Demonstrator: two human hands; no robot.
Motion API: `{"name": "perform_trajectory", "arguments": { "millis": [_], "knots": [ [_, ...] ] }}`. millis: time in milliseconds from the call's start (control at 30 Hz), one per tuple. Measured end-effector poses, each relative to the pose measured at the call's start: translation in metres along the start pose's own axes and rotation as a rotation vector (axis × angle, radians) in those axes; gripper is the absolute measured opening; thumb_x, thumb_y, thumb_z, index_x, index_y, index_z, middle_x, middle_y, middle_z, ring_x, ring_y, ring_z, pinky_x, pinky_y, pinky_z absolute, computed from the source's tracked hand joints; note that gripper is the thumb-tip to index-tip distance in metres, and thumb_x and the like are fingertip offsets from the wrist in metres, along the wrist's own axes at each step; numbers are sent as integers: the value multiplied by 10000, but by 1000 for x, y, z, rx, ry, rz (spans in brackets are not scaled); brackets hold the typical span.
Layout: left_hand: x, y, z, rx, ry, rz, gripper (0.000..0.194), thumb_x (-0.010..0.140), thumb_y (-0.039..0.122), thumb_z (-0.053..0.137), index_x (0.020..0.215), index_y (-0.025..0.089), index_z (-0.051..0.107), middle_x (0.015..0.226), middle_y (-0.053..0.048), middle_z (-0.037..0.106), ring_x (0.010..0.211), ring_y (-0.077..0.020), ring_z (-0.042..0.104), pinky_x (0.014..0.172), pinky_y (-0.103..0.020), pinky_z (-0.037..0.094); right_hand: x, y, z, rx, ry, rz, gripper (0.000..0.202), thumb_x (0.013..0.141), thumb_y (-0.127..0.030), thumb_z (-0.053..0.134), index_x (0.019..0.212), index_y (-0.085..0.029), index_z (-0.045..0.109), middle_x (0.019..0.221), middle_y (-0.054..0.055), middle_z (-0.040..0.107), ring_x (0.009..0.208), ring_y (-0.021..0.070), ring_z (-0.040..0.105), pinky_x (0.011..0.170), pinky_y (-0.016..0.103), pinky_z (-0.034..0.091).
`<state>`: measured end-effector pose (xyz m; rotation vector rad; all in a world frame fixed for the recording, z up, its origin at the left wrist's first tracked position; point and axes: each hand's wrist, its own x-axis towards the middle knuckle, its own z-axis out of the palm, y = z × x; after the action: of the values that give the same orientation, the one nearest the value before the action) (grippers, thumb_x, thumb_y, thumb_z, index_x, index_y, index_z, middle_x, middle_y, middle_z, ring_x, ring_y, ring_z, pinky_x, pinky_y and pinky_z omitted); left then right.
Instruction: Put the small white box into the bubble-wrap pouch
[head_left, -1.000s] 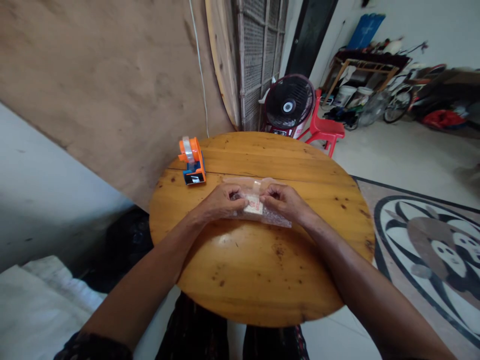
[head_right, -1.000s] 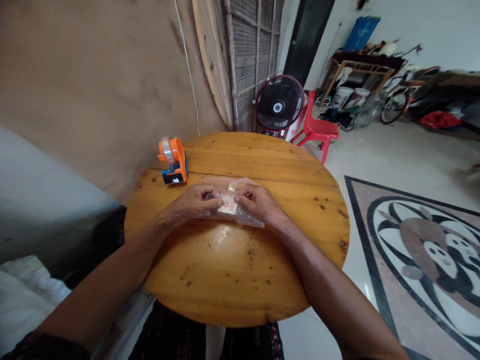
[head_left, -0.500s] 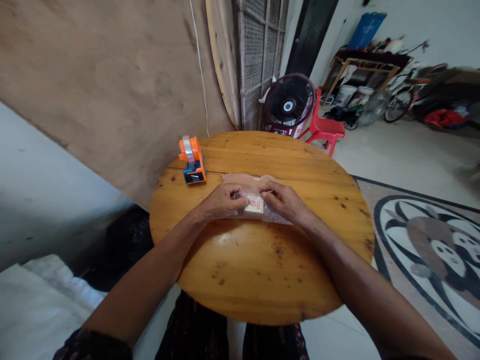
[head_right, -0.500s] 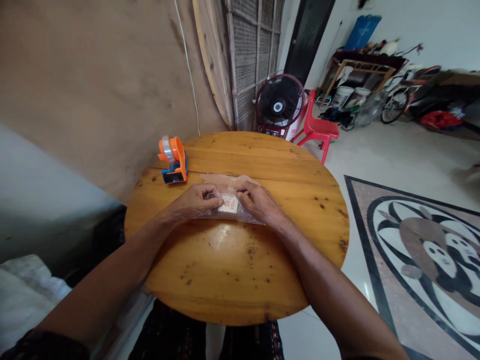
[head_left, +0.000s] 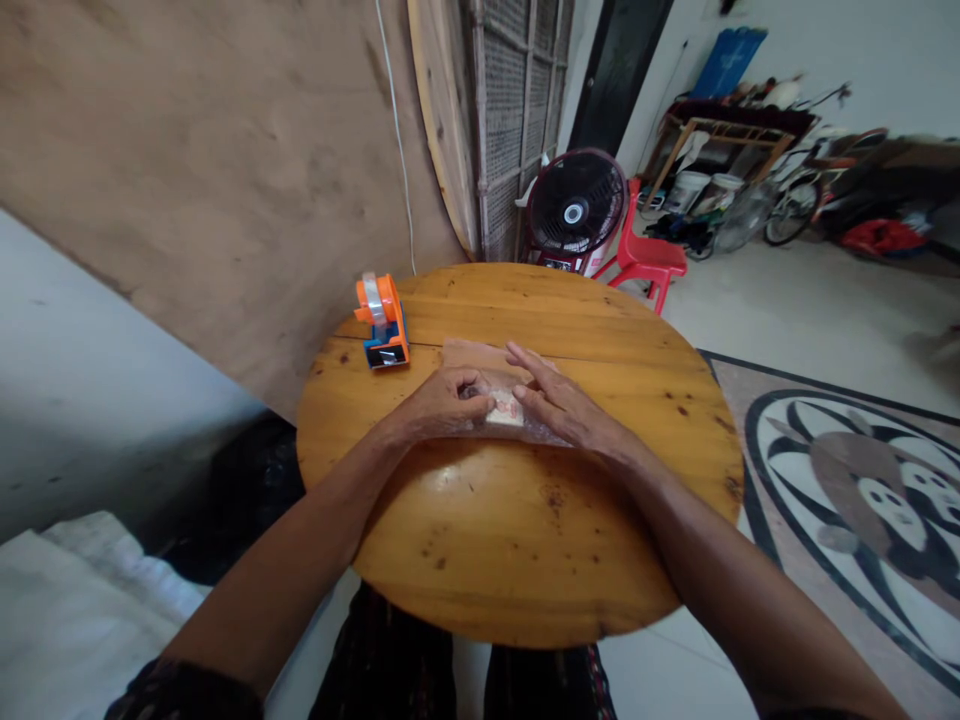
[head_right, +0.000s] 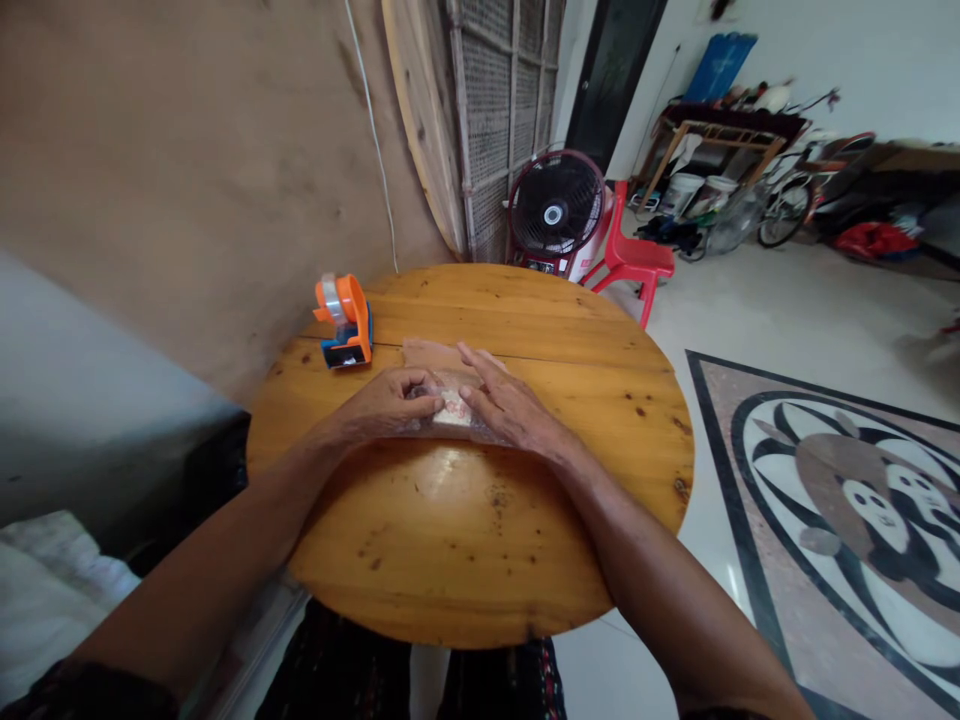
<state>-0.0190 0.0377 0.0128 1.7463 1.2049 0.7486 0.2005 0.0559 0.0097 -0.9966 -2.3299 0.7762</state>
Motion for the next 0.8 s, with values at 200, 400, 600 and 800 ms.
{"name": "perform_trajectory", "arguments": {
  "millis": [200, 400, 600, 800],
  "knots": [
    [0, -1, 1, 12, 17, -9, 186, 718, 336, 592, 682, 155, 574, 596, 38, 507, 560, -95, 429, 538, -221, 314, 1, -1, 4, -43, 16, 5, 653, 967, -425, 411, 1554, -290, 158, 1505, 112, 427, 1294, 295, 491, 1032, 510, 418],
    [-1, -3, 0, 2, 19, -22, 204, 733, 360, 595, 720, 158, 577, 624, 37, 510, 578, -96, 430, 539, -216, 315, 3, -5, 8, -73, 34, 33, 657, 937, -345, 425, 1548, -262, 199, 1517, 127, 399, 1150, 274, 574, 985, 479, 446],
    [1, -3, -2, 41, 11, -42, 244, 731, 400, 590, 717, 156, 580, 627, 30, 506, 576, -99, 429, 515, -210, 310, 2, -1, 11, -40, 80, 59, 601, 898, -315, 463, 1479, -230, 335, 1417, 155, 495, 949, 225, 615, 901, 428, 467],
    [6, 3, -10, 38, -87, -108, 263, 686, 413, 602, 710, 152, 575, 632, 28, 518, 572, -104, 446, 529, -213, 325, 2, 1, 13, -86, 107, 91, 375, 893, -335, 474, 1235, -180, 487, 904, 41, 653, 727, 169, 563, 738, 318, 454]
  ]
}}
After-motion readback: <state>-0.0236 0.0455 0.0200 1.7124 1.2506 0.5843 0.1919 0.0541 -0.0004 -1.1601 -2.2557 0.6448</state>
